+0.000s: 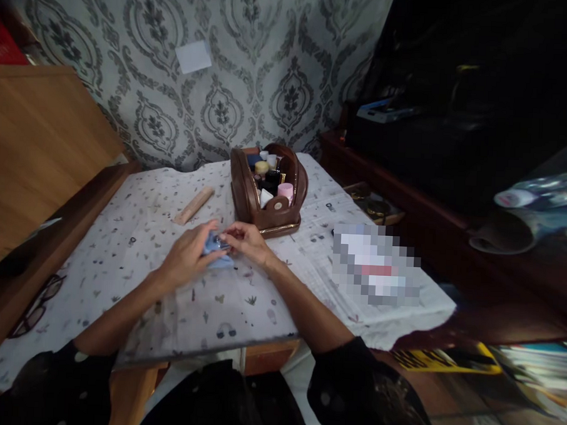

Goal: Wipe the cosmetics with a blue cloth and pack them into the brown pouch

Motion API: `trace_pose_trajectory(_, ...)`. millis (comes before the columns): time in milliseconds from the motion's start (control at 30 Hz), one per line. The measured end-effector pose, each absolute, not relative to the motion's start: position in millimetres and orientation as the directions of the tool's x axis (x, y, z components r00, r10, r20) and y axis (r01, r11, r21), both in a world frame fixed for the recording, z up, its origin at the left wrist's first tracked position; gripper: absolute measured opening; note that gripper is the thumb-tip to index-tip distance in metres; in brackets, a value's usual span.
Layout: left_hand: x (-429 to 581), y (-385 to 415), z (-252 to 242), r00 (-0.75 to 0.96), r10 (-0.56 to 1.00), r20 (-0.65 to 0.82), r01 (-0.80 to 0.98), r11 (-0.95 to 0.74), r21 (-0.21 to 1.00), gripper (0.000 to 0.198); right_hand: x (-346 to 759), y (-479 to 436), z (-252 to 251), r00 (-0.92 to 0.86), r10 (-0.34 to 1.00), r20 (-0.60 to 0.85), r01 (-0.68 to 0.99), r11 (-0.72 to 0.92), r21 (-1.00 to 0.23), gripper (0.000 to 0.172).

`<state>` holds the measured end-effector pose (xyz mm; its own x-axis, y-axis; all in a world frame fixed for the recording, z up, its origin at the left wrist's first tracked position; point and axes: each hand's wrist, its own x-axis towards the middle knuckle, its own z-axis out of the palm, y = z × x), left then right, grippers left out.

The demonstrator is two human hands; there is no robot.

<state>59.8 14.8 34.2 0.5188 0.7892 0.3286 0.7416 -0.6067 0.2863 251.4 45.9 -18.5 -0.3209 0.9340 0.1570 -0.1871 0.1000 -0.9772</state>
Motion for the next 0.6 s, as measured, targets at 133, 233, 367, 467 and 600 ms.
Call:
trace_pose_trajectory(133, 65, 18, 18, 0.566, 0.794, 0.222, 0.787, -0.6, 0.142, 0.047, 251, 46, -18, -0.298, 0.939, 0.169, -0.194, 0.114, -0.974, 0.053)
trace_pose_trajectory(233, 41, 24, 16, 0.534, 0.831, 0.153, 0.821, -0.553, 0.142, 0.038, 251, 47, -19, -0.299, 0.942, 0.153, -0.186, 0.099, -0.977, 0.053)
trace_pose_trajectory(367, 8, 22, 18, 0.484, 0.864, 0.141, 0.832, -0.504, 0.234, 0.039, 251, 49, -21, -0.301, 0.937, 0.178, -0.197, 0.122, -0.973, 0.049)
trace_pose_trajectory(467, -1, 17, 20, 0.435, 0.891, 0.131, 0.839, -0.454, 0.3, 0.036, 254, 48, -21, -0.303, 0.929, 0.213, -0.189, 0.16, -0.969, 0.044)
trace_pose_trajectory(600, 0, 16, 21, 0.373, 0.923, 0.099, 0.85, -0.382, 0.361, 0.036, 259, 48, -21, -0.35, 0.89, 0.292, -0.213, 0.228, -0.95, 0.046)
